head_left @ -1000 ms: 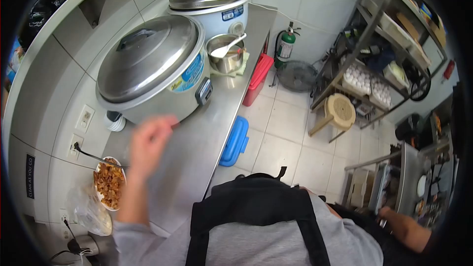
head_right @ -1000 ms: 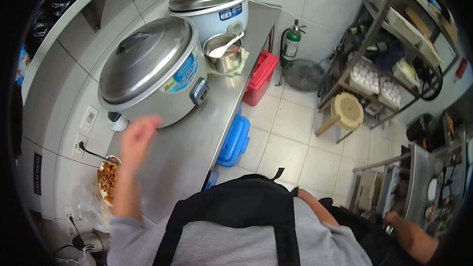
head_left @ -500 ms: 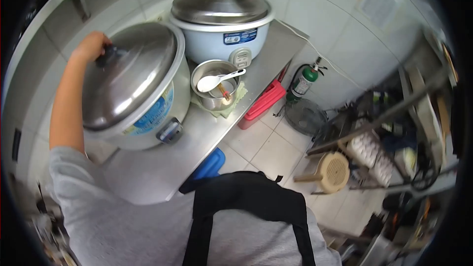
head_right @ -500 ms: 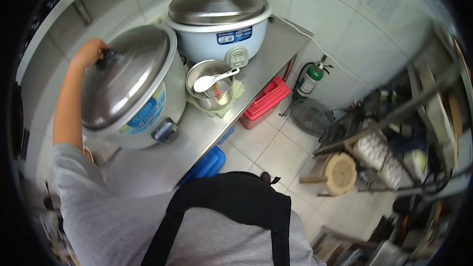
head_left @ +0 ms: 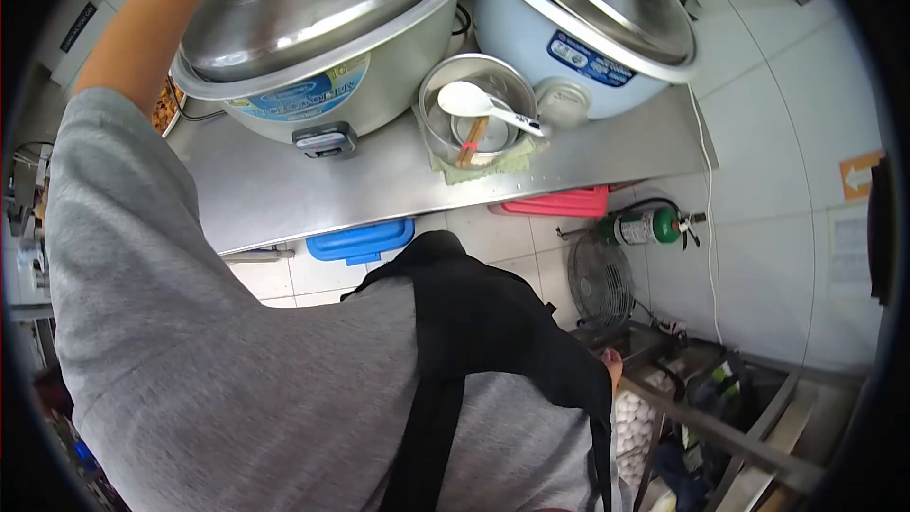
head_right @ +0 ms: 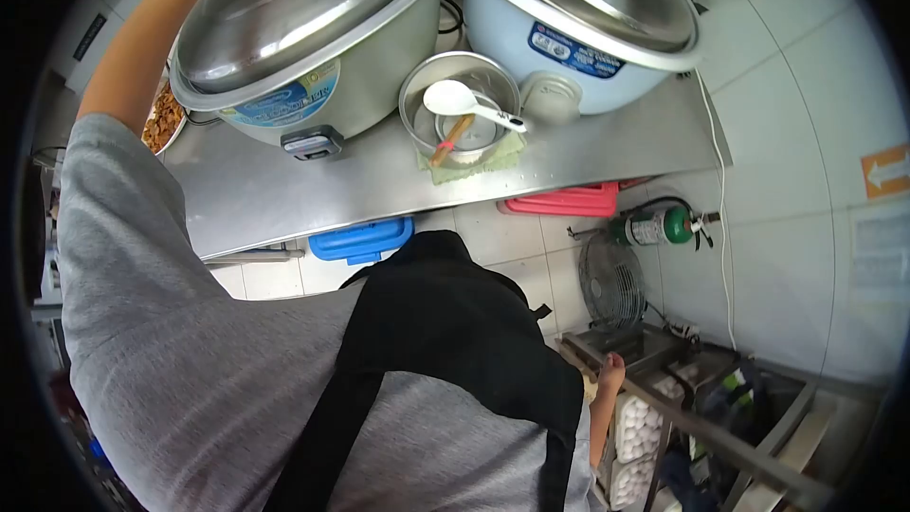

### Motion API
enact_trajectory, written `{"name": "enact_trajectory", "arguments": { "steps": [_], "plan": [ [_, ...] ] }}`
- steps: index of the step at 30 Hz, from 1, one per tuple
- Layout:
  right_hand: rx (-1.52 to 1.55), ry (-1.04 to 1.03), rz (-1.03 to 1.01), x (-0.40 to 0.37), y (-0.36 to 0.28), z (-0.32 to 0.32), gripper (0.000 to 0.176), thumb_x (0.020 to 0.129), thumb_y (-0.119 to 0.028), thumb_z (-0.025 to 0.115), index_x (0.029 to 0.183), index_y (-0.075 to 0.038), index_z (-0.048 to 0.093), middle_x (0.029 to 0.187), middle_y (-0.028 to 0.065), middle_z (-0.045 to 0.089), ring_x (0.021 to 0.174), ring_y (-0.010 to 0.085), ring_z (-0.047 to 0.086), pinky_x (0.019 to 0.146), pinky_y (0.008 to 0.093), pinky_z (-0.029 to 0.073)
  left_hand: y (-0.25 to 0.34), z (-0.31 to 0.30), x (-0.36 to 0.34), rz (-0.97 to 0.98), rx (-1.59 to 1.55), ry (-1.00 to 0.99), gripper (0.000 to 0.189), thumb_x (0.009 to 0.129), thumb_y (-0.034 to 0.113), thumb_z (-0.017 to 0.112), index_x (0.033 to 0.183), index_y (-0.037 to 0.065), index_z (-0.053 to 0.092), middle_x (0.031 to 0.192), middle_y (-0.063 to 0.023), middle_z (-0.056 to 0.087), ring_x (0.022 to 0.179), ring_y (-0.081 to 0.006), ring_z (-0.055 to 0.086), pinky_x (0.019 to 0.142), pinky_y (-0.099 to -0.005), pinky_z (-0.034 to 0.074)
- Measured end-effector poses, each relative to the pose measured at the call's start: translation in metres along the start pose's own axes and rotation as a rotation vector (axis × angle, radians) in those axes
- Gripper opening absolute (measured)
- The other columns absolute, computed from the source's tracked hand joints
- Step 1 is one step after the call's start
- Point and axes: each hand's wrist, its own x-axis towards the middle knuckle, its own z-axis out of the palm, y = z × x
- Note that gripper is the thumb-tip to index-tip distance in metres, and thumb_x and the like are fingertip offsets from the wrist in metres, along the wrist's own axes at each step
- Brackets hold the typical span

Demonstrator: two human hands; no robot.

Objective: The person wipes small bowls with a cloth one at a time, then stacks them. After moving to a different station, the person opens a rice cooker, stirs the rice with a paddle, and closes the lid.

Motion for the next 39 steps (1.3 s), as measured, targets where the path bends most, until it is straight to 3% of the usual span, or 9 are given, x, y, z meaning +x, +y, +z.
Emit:
{"name": "enact_trajectory", "arguments": {
  "steps": [3,5,12,15,18,23,31,33,39],
  "plan": [
    [0.174,-0.04,-0.05,0.03,-0.069,0.028,0.022,0.094,-0.017,0.059,0.109,-0.001,0.064,0.086,0.0059,0.068,0.08,0.0161,0.062,0.073,0.0314,0.049,0.016,-0.025,-0.014,0.011,-0.04,-0.021,0.037,0.08,0.011,0.065,0.114,0.027,0.062,0.1,-0.0099,0.061,0.087,-0.0334,0.065,0.072,-0.046,0.053],
    [0.023,-0.209,-0.294,0.107,0.012,0.085,0.019,0.094,-0.017,0.06,0.105,-0.002,0.064,0.081,0.0015,0.065,0.072,0.0126,0.059,0.067,0.0288,0.048,0.011,-0.018,-0.005,-0.058,-0.15,0.029,0.037,0.073,-0.002,0.062,0.108,0.009,0.058,0.105,-0.0158,0.058,0.094,-0.0359,0.062,0.08,-0.0443,0.051],
    [0.535,-0.051,-0.125,0.175,-0.194,0.025,0.019,0.097,-0.028,0.059,0.103,-0.01,0.063,0.069,-0.0053,0.052,0.056,0.0054,0.046,0.047,0.021,0.033,0.022,-0.033,-0.008,-0.149,-0.076,-0.007,0.041,0.069,-0.007,0.065,0.105,0.012,0.059,0.105,-0.0127,0.057,0.09,-0.0346,0.065,0.077,-0.0424,0.055],
    [0.415,0.076,-0.344,0.194,-0.339,-0.049,0.04,0.097,-0.044,0.056,0.113,-0.008,0.061,0.079,-0.0019,0.057,0.072,0.0068,0.054,0.06,0.023,0.04,0.015,-0.044,-0.005,-0.141,-0.083,-0.037,0.026,0.08,0.0,0.056,0.101,0.014,0.06,0.099,-0.0115,0.056,0.087,-0.0341,0.064,0.075,-0.0448,0.051],
    [0.4,0.135,-0.594,0.219,-0.464,-0.109,0.038,0.099,-0.035,0.054,0.123,-0.006,0.058,0.114,0.0023,0.063,0.09,0.0107,0.056,0.071,0.0259,0.044,0.014,-0.046,-0.004,-0.105,-0.116,-0.053,0.025,0.078,0.001,0.058,0.099,0.014,0.061,0.098,-0.0105,0.057,0.086,-0.0345,0.064,0.074,-0.0448,0.05],
    [0.316,0.161,-1.03,0.196,-0.625,-0.145,0.029,0.101,-0.021,0.05,0.123,-0.004,0.059,0.119,0.0054,0.06,0.099,0.0151,0.058,0.088,0.0283,0.046,0.015,-0.055,0.001,-0.1,-0.146,-0.143,0.03,0.074,-0.001,0.065,0.1,0.013,0.06,0.1,-0.0099,0.056,0.085,-0.0338,0.063,0.074,-0.0438,0.051],
    [0.251,-0.074,-1.285,0.218,-0.678,-0.131,0.024,0.1,-0.01,0.05,0.12,-0.003,0.059,0.129,0.0073,0.054,0.105,0.0152,0.056,0.093,0.0287,0.044,-0.01,-0.044,0.004,-0.182,-0.205,-0.142,0.032,0.075,-0.005,0.06,0.101,0.013,0.06,0.101,-0.0068,0.058,0.086,-0.0324,0.062,0.075,-0.0434,0.05],
    [0.221,-0.088,-1.296,0.223,-0.681,-0.129,0.023,0.1,-0.009,0.05,0.119,-0.002,0.06,0.129,0.0081,0.053,0.106,0.0153,0.055,0.093,0.0288,0.044,-0.023,-0.037,0.003,-0.101,-0.09,-0.101,0.04,0.08,0.009,0.062,0.116,0.026,0.061,0.105,-0.0092,0.061,0.092,-0.0333,0.064,0.075,-0.0444,0.053],
    [0.231,-0.132,-1.407,0.222,-0.728,-0.128,0.019,0.097,-0.009,0.054,0.112,-0.002,0.064,0.12,0.0073,0.058,0.101,0.0151,0.056,0.087,0.0267,0.045,0.027,-0.068,0.013,-0.327,-0.15,-0.366,0.045,0.077,0.001,0.06,0.117,0.02,0.06,0.114,-0.0091,0.06,0.097,-0.0323,0.063,0.08,-0.0414,0.051]
  ]
}}
